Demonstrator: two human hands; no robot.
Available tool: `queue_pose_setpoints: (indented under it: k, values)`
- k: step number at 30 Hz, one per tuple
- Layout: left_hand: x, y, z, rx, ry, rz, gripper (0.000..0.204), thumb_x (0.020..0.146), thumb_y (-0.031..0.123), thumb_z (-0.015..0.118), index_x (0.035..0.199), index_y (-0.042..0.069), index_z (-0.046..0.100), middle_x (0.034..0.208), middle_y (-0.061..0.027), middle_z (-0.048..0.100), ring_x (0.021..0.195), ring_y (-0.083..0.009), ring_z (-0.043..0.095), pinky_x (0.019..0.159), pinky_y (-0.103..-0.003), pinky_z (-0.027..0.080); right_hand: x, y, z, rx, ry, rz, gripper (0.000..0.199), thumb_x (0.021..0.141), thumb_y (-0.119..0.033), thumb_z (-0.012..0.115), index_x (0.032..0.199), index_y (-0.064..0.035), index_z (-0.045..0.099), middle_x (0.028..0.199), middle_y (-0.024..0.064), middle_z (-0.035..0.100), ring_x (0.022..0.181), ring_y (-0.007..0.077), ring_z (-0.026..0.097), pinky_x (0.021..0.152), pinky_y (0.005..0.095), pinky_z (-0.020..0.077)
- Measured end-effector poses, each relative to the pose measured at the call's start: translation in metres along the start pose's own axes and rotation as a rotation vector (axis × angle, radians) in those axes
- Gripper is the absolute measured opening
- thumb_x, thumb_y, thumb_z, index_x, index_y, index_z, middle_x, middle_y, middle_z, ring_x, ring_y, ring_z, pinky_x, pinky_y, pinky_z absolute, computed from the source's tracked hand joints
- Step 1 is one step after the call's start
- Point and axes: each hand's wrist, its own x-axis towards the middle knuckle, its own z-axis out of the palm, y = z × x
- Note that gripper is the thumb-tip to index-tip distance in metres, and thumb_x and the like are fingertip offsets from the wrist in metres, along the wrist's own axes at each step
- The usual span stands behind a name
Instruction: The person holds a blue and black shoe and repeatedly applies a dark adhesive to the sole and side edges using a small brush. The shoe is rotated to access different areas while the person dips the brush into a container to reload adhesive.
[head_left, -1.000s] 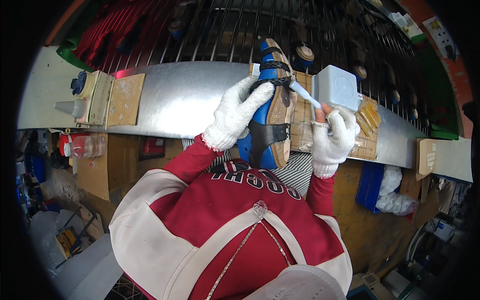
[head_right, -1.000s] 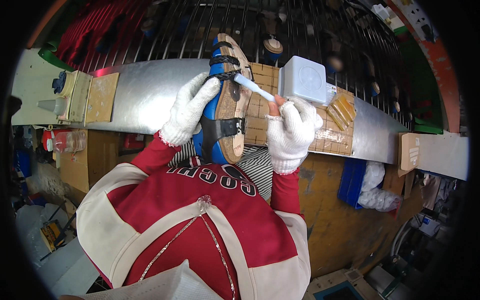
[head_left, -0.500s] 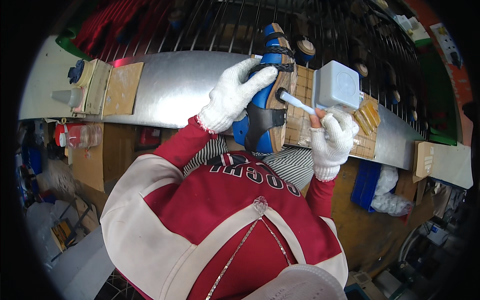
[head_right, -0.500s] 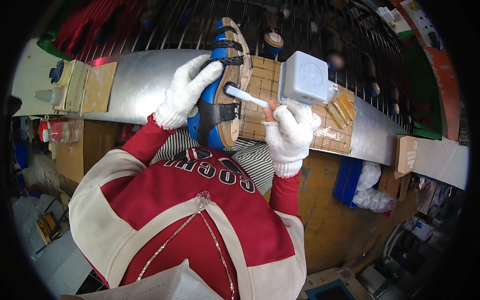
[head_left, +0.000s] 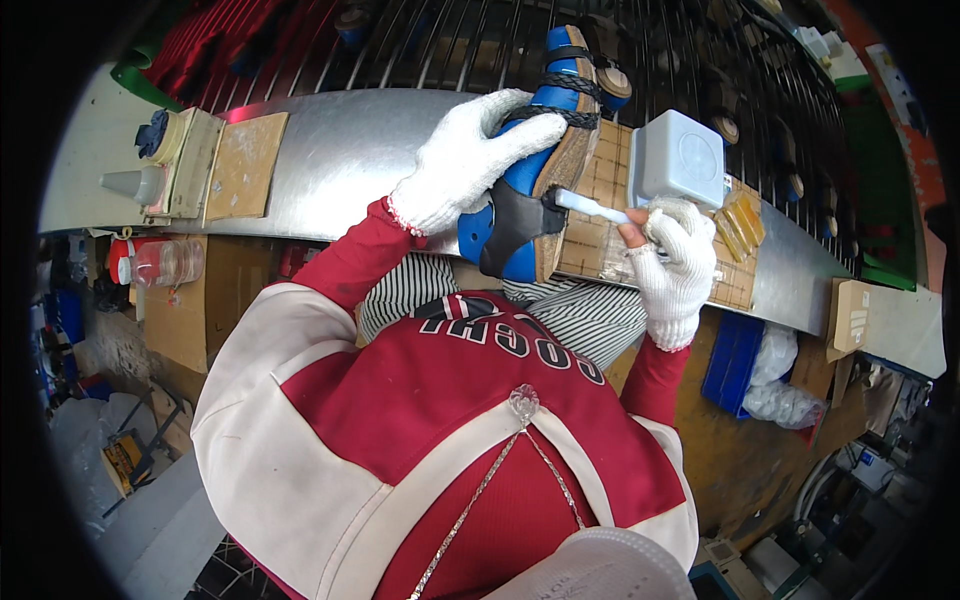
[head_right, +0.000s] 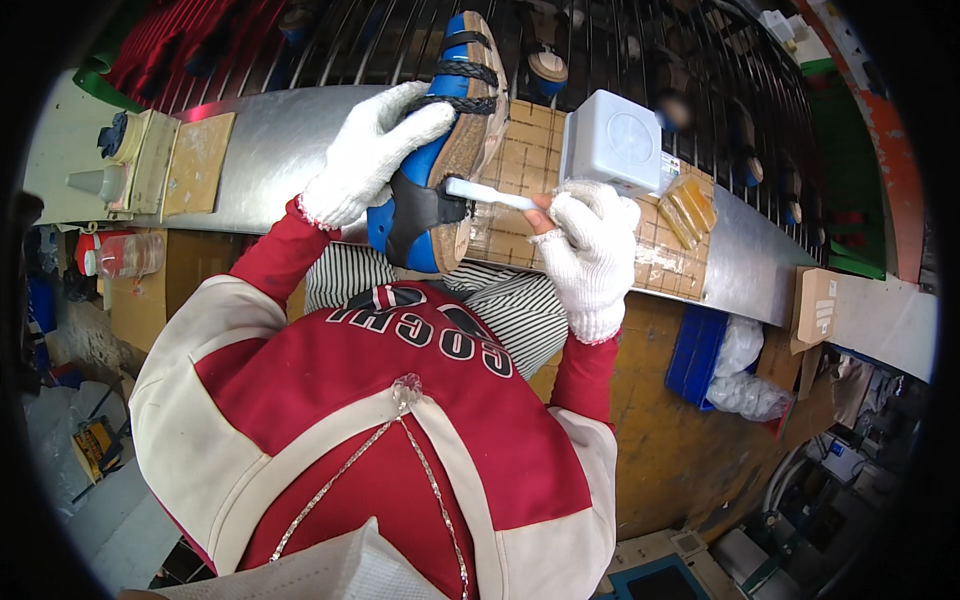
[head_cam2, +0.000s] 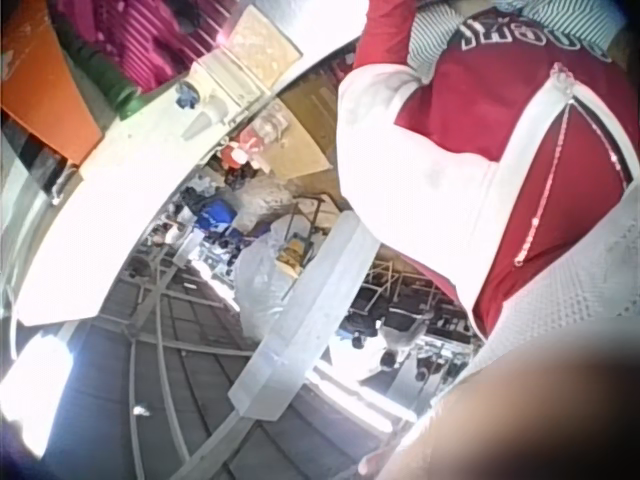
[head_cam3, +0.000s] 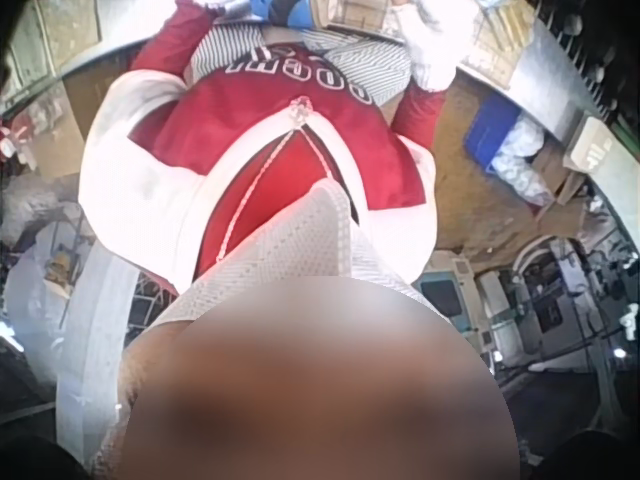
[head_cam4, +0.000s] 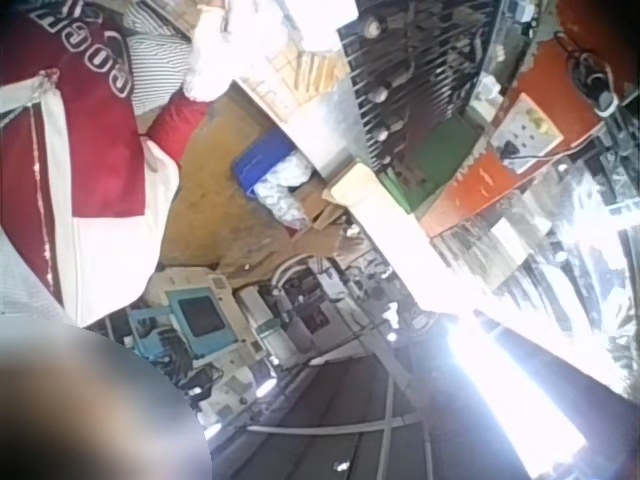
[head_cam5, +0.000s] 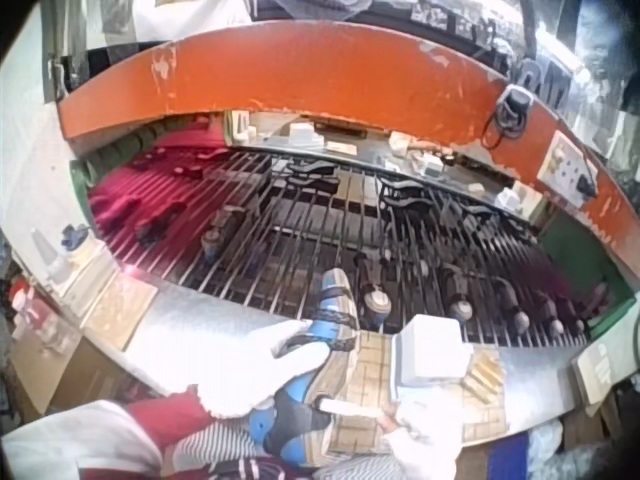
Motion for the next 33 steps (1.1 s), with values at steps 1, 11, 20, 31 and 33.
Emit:
queue_pose_setpoints:
  k: [1,11,20,31,33]
  values:
    - [0.0,-0.002,0.0,0.004,0.004,0.008,0.061,0.095,0.039,0.069,0.135,-0.006,0.055,0.123,-0.0157,0.065,0.111,-0.0187,0.063,0.097,-0.031,0.051,-0.001,0.002,0.001,0.037,0.003,0.011,0.02,0.073,-0.015,0.084,0.09,-0.0089,0.076,0.089,0.0051,0.067,0.087,0.0244,0.058,0.081,0.0362,0.0414]
    - [-0.007,-0.003,0.002,-0.054,-0.007,-0.023,0.065,0.094,0.039,0.069,0.137,-0.007,0.053,0.127,-0.0171,0.064,0.115,-0.0202,0.062,0.101,-0.031,0.049,-0.021,0.007,0.004,0.053,0.004,-0.043,0.022,0.07,-0.013,0.085,0.09,-0.0097,0.077,0.09,0.0045,0.067,0.09,0.0244,0.058,0.082,0.0353,0.0431]
    - [-0.012,0.002,0.009,-0.024,0.005,-0.008,0.078,0.091,0.047,0.071,0.139,-0.01,0.049,0.129,-0.0226,0.062,0.118,-0.0251,0.062,0.102,-0.033,0.049,-0.02,0.005,-0.004,0.009,0.048,-0.027,0.022,0.07,-0.016,0.085,0.089,-0.0104,0.077,0.092,0.0037,0.067,0.089,0.0239,0.057,0.081,0.0354,0.0418]
    - [-0.023,0.004,0.015,-0.302,-0.012,-0.097,0.059,0.096,0.039,0.067,0.136,-0.004,0.055,0.126,-0.0143,0.065,0.114,-0.0171,0.063,0.099,-0.031,0.051,-0.016,0.017,0.013,0.37,0.191,0.277,0.014,0.084,-0.008,0.078,0.093,0.0009,0.073,0.089,0.0064,0.062,0.078,0.014,0.058,0.066,0.0274,0.0461]
    - [-0.025,0.0,0.013,-0.36,-0.034,-0.131,0.053,0.1,0.034,0.062,0.138,-0.002,0.054,0.127,-0.0113,0.065,0.112,-0.0151,0.064,0.098,-0.03,0.051,-0.016,0.015,0.024,0.428,0.214,0.306,0.014,0.087,-0.008,0.076,0.095,0.0021,0.073,0.088,0.0048,0.06,0.076,0.0107,0.056,0.064,0.0249,0.0443]
